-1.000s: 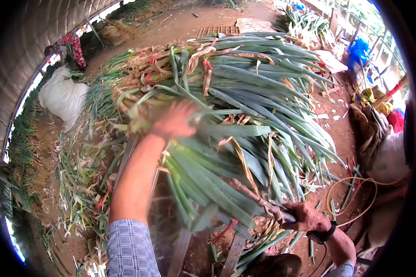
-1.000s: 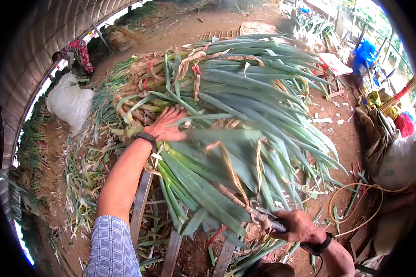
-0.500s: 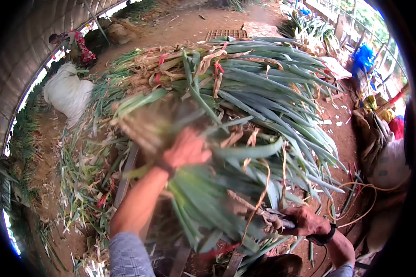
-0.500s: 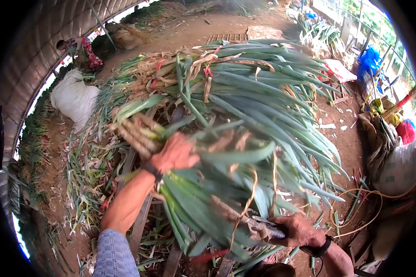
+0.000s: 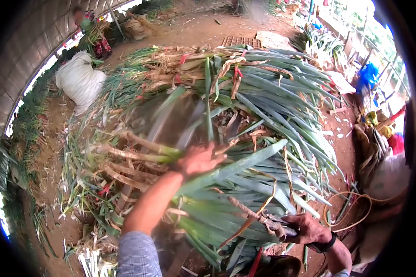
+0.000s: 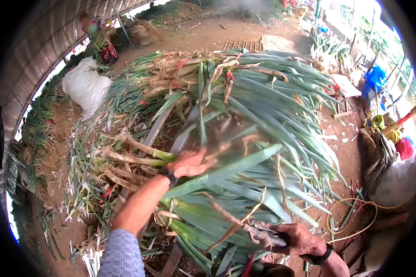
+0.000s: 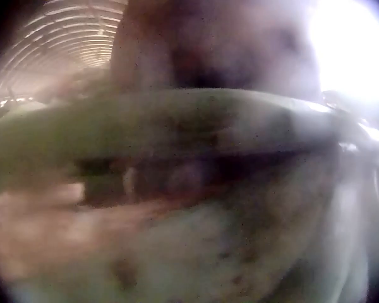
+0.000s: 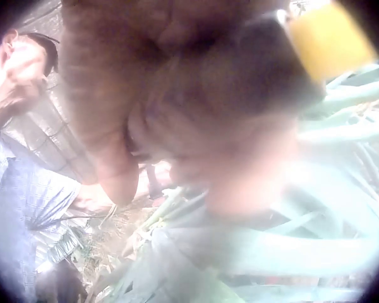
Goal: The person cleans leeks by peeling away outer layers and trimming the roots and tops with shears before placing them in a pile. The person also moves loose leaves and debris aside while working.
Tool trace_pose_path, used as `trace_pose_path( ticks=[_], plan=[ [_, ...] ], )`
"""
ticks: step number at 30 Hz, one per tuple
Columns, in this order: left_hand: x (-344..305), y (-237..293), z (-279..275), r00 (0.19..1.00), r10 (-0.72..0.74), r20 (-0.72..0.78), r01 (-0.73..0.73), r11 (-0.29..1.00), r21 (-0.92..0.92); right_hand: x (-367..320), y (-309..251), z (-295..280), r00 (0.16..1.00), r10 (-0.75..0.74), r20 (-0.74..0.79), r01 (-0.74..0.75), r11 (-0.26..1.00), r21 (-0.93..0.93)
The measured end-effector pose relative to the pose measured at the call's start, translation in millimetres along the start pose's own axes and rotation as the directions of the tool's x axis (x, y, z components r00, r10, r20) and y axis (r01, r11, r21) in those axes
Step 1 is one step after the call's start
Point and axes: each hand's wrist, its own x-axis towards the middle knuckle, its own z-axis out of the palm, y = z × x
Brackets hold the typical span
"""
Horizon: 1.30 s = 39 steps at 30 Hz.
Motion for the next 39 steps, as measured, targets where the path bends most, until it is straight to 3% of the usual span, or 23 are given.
trace_pose_path(
  ticks=[2, 4, 5, 6, 7, 10, 16, 19, 22, 23, 26, 27, 28, 30, 31, 33, 34, 35, 37, 39],
  plan=[
    [-12, 6, 0, 1.0, 0.019, 0.009, -0.018, 1.0, -0.019, -9, -4, 10, 1.0, 0.007, -0.016, -0.007, 1.0, 0.007],
    [-22, -3, 16, 0.989, 0.123, -0.077, -0.124, 0.992, -0.009, -16, -10, 14, 1.0, -0.031, 0.0, 0.031, 0.996, -0.078],
    [-26, -11, 31, 0.977, 0.178, -0.119, -0.18, 0.984, 0.0, -22, -3, 23, 0.999, -0.047, -0.011, 0.047, 0.999, -0.001],
    [-31, -14, 46, 0.959, 0.235, -0.159, -0.236, 0.972, 0.011, -29, -10, 26, 1.0, -0.019, 0.009, 0.02, 0.999, -0.036],
    [-41, -9, 52, 0.951, 0.237, -0.198, -0.236, 0.971, 0.031, -35, -19, 26, 1.0, 0.008, 0.028, -0.006, 0.997, -0.072],
    [-77, -3, 65, 0.969, 0.209, -0.131, -0.197, 0.976, 0.094, -61, -32, 36, 0.997, 0.061, 0.039, -0.055, 0.988, -0.144],
    [-160, 3, 128, 0.878, 0.303, -0.37, -0.246, 0.95, 0.193, -139, -43, 73, 0.991, 0.13, -0.033, -0.134, 0.966, -0.219],
    [-211, 28, 141, 0.928, 0.196, -0.316, -0.162, 0.978, 0.133, -178, -63, 96, 0.99, 0.121, -0.075, -0.136, 0.958, -0.252],
    [-248, 37, 177, 0.915, 0.182, -0.359, -0.109, 0.97, 0.215, -212, -95, 116, 0.994, 0.086, -0.067, -0.102, 0.949, -0.297],
    [-264, 44, 193, 0.809, 0.265, -0.524, -0.069, 0.929, 0.363, -222, -104, 122, 0.993, 0.097, -0.072, -0.114, 0.946, -0.303],
    [-299, 68, 219, 0.912, 0.166, -0.374, -0.073, 0.965, 0.251, -237, -134, 130, 0.979, 0.206, -0.001, -0.192, 0.91, -0.368],
    [-310, 82, 229, 0.919, 0.16, -0.361, -0.1, 0.979, 0.178, -240, -141, 138, 0.984, 0.173, -0.042, -0.177, 0.932, -0.316],
    [-321, 97, 240, 0.905, 0.18, -0.386, -0.119, 0.977, 0.176, -242, -134, 143, 0.994, 0.086, -0.067, -0.103, 0.947, -0.305],
    [-341, 126, 259, 0.876, 0.218, -0.431, -0.154, 0.972, 0.179, -240, -160, 155, 0.986, 0.144, -0.083, -0.166, 0.881, -0.444],
    [-362, 141, 249, 0.89, 0.249, -0.383, -0.199, 0.966, 0.166, -234, -175, 158, 0.973, 0.225, -0.057, -0.222, 0.831, -0.51],
    [-387, 144, 244, 0.854, 0.284, -0.435, -0.377, 0.915, -0.143, -224, -171, 164, 0.995, 0.091, -0.043, -0.099, 0.824, -0.558],
    [-397, 142, 246, 0.835, 0.293, -0.466, -0.457, 0.841, -0.289, -218, -166, 165, 0.999, 0.026, -0.032, -0.039, 0.814, -0.58],
    [-409, 137, 249, 0.628, 0.169, -0.759, -0.49, 0.844, -0.217, -212, -165, 167, 0.999, 0.032, -0.03, -0.043, 0.823, -0.567],
    [-436, 116, 244, 0.445, -0.137, -0.885, -0.302, 0.907, -0.293, -199, -162, 171, 0.999, 0.043, -0.026, -0.05, 0.806, -0.59],
    [-450, 85, 265, 0.264, -0.434, -0.861, -0.045, 0.887, -0.46, -187, -147, 174, 1.0, 0.003, -0.021, -0.015, 0.792, -0.611]
  ],
)
